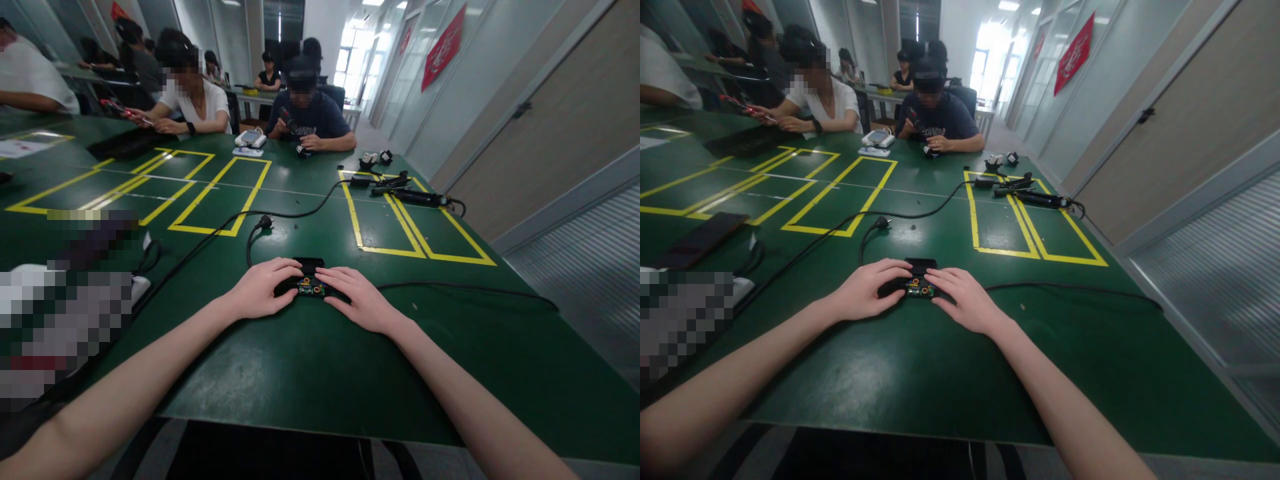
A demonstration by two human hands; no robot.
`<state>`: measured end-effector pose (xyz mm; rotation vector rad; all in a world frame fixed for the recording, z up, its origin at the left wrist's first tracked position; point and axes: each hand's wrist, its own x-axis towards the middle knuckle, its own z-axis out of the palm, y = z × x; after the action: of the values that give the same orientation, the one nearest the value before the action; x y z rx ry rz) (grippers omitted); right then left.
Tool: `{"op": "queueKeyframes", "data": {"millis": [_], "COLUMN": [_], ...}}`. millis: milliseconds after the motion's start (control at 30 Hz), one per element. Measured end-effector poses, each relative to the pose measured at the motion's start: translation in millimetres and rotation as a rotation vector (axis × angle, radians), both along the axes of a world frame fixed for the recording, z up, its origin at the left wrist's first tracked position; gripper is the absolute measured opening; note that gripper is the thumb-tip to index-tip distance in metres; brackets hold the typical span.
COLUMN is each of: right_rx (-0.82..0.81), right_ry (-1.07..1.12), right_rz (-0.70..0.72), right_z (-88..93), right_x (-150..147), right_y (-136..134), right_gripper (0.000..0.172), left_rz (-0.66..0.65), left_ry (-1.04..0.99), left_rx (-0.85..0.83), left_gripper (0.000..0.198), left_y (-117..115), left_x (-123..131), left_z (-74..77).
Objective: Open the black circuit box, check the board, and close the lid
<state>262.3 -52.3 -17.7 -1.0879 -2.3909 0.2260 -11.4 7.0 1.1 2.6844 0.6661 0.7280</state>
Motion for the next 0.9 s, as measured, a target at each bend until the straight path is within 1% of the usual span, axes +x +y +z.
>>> {"op": "queueKeyframes", "data": {"millis": [100,233,333,533,800,900], "right_rx": [0.01,0.031,0.039,0.026,0.022,0.019], "right_ry": [0.031,0.072,0.089,0.114,0.114,0.114], "right_rz": [0.021,0.03,0.022,0.014,-0.001,-0.007], "right_z": [1.9,4.7,5.7,5.5,6.6,7.6], "right_x": [-0.3,-0.8,-1.5,-2.1,-2.1,-2.7], "right_y": [-0.7,-2.2,-2.5,-2.0,-2.9,-3.2], "right_gripper": [0.056,0.058,0.053,0.047,0.051,0.048], "left_rz": [-0.003,0.024,0.038,0.035,0.046,0.034], "left_ry": [0.029,0.043,0.036,0.024,0.036,0.018], "left_rx": [-0.028,-0.066,-0.08,-0.096,-0.12,-0.124], "left_gripper": [0.039,0.042,0.044,0.042,0.039,0.035], "left_y": [0.4,0.2,-0.1,0.1,0.0,-0.8], "left_x": [0.5,-0.1,-0.4,0.0,-0.3,0.2], "left_z": [-0.8,-1.6,-2.4,-3.7,-4.4,-3.9]}}
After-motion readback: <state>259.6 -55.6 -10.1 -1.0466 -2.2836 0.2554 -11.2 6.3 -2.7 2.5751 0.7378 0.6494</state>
